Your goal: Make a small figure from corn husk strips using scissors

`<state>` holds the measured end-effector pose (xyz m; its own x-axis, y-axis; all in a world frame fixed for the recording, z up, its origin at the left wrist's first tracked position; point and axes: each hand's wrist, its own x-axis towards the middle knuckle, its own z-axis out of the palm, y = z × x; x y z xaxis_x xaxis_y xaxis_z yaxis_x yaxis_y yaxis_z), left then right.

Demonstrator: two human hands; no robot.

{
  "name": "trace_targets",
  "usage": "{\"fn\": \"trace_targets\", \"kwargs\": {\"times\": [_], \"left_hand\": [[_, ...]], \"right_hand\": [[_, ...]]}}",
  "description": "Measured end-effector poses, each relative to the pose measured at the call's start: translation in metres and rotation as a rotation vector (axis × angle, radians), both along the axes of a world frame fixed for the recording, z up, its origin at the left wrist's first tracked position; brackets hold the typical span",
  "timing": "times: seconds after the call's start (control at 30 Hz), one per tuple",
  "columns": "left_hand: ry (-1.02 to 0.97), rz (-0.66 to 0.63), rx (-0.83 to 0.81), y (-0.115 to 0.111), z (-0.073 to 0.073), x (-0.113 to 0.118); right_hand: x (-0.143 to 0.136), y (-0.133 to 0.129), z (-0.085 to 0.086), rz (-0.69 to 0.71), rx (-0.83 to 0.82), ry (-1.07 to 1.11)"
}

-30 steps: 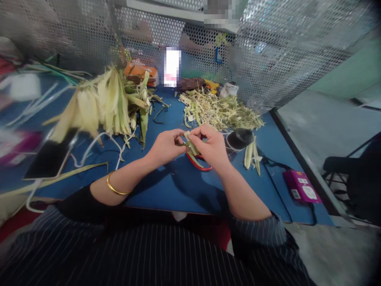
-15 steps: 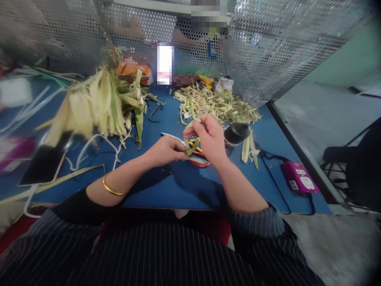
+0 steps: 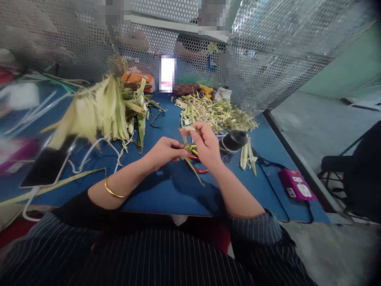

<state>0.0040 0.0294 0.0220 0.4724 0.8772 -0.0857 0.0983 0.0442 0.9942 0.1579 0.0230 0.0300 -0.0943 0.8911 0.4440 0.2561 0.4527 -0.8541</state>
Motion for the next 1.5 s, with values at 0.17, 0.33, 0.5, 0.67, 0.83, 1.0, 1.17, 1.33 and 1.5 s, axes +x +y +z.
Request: {"fn": "trace_targets", "kwargs": {"times": [0.17,0.33,0.5,0.67,0.83,1.0,1.17,1.33,1.5], "left_hand": [[-0.136,0.199,0.008,0.004,0.000,-0.003],[-0.168,0.212,0.004,0.004,-0.004,-0.003],[-0.153,0.160,-0.030,0.003,-0.008,0.000],[-0.181,0.224,-0.104,0.003,-0.009,0.003],[-0.236,0.279,-0.200,0.003,-0.008,0.003],[-0.220,0.384,-0.155,0.006,-0.004,-0.002],[-0.342,0.460,-0.145,0.008,-0.001,-0.003],[-0.412,0.482,-0.167,0.007,0.000,-0.002],[-0.387,0.451,-0.197,0.008,0.002,-0.004]], "right_hand": [[0.012,0.008,0.000,-0.375,-0.019,0.043],[0.004,0.010,-0.012,-0.028,-0.442,0.133],[-0.007,0.006,-0.016,-0.077,-0.341,0.224],[-0.007,0.008,-0.022,-0.142,-0.343,0.313],[-0.003,0.015,-0.027,-0.114,-0.344,0.333],[0.010,0.004,-0.010,-0.413,0.028,-0.028],[-0.007,-0.017,-0.011,-0.216,0.269,-0.506],[-0.034,-0.012,-0.030,-0.104,0.013,-0.375],[-0.033,-0.008,-0.032,0.021,-0.099,-0.247]]}}
